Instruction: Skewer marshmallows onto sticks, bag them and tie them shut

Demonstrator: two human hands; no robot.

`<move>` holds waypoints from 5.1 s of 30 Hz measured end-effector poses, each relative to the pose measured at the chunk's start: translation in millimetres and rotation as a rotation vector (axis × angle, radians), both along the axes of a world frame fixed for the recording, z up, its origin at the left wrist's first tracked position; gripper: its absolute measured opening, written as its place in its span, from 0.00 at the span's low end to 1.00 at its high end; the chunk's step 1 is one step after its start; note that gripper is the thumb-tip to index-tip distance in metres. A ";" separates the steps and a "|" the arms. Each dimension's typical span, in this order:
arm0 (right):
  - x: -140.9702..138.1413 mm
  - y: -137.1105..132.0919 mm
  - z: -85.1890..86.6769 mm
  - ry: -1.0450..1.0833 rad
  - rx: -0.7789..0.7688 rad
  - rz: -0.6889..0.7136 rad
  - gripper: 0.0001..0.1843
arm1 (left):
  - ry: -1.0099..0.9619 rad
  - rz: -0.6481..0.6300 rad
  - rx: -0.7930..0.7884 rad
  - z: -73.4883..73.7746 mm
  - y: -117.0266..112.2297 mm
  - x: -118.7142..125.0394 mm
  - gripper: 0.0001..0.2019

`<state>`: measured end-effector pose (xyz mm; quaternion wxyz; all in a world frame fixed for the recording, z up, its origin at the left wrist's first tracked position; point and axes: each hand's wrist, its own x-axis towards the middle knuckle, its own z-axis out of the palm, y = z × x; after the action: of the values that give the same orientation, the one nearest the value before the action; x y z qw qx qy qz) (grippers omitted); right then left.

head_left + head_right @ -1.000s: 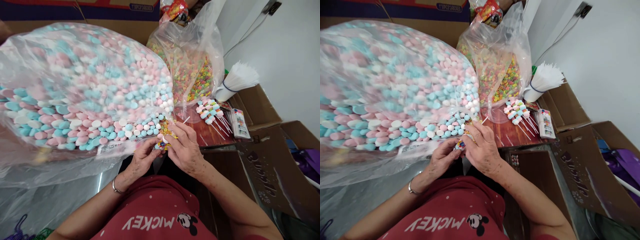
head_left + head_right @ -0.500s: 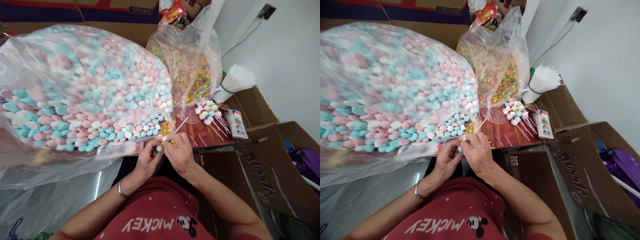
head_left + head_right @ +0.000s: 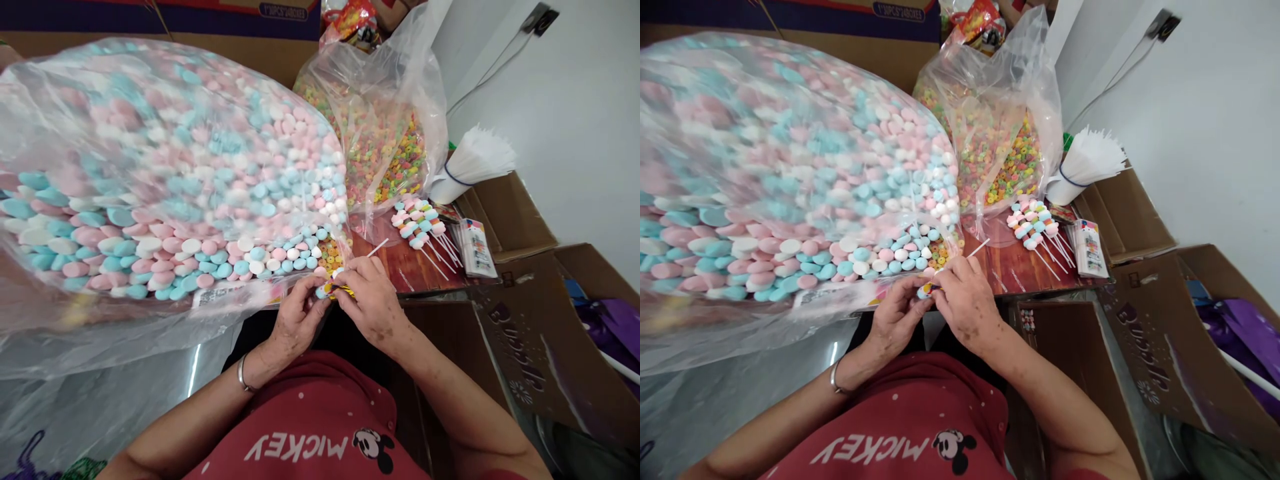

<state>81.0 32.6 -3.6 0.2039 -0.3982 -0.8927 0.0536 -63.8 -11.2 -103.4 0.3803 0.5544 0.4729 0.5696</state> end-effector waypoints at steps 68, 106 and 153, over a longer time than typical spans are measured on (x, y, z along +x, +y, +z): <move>12.8 -6.0 25.4 -0.388 0.403 0.301 0.16 | 0.393 -0.206 0.196 11.6 7.2 -27.5 0.11; 17.8 12.6 56.3 -0.497 0.143 0.497 0.13 | -0.033 -0.848 -0.669 51.7 9.8 -25.5 0.14; 13.9 -36.3 -43.5 0.934 -0.878 -0.179 0.09 | -0.503 -0.378 -0.604 45.2 -8.5 7.1 0.17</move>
<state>94.9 -3.7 -47.1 0.3927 -0.4521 -0.5686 0.5640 -56.7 -19.7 -58.3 0.7263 0.3394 0.4010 0.4433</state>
